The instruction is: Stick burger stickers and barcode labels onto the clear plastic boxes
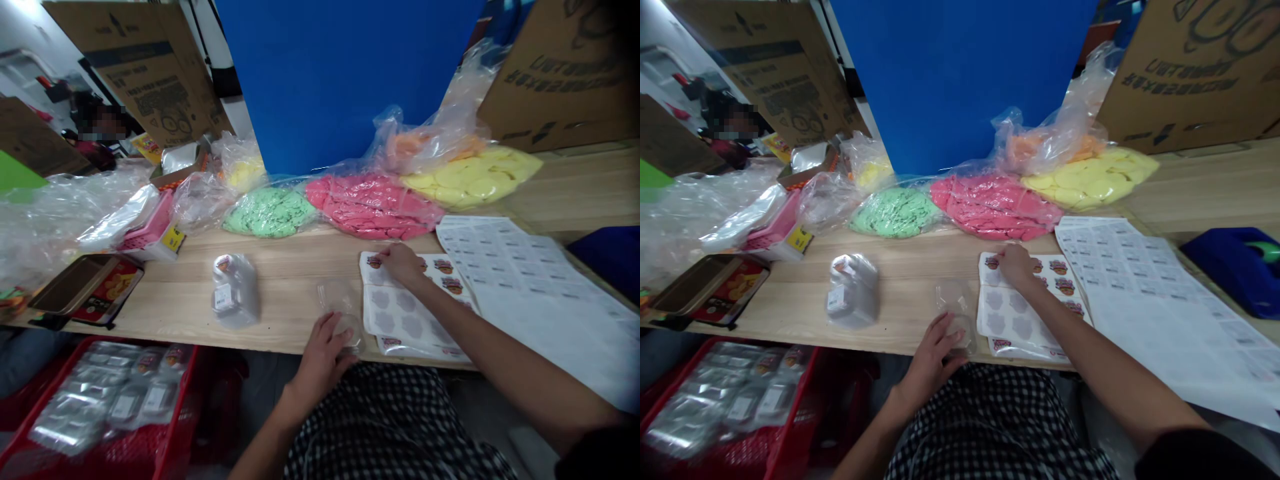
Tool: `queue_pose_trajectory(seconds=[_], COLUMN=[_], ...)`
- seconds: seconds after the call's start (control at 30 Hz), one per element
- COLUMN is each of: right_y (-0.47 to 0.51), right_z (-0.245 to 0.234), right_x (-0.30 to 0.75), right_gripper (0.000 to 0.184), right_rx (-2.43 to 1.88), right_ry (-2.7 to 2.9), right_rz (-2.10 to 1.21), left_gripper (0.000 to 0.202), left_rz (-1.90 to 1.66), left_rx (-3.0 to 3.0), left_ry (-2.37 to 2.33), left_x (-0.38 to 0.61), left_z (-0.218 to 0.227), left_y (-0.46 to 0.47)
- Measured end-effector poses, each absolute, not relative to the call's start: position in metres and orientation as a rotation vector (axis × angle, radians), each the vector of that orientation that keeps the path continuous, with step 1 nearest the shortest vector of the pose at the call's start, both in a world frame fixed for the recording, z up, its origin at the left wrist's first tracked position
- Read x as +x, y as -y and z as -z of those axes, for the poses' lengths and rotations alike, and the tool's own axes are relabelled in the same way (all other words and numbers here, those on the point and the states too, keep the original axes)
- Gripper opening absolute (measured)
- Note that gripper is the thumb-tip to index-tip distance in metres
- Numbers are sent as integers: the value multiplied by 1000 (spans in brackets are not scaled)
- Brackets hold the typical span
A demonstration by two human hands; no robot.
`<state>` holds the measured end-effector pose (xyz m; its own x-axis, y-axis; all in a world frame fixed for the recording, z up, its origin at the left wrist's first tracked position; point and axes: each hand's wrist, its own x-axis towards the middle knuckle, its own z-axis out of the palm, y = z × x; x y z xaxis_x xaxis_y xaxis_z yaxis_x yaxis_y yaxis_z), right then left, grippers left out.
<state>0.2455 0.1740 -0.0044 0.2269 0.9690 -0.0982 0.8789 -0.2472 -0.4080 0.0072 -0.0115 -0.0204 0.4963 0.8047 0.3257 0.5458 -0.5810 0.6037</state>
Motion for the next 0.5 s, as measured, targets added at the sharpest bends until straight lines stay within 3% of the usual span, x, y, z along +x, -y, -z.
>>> queue_pose_trajectory(seconds=[0.3, 0.5], right_y=[-177, -176], right_z=[0, 8], right_x=[244, 248], right_gripper=[21, 21], right_rx=[-2311, -2160], right_ry=[1704, 1833], right_rz=[-542, -374], left_gripper=[47, 48], left_rz=[-814, -785], left_rx=[2317, 2352], left_ry=[-1102, -1067], left_x=[5, 2], left_z=[15, 18], left_y=[9, 7])
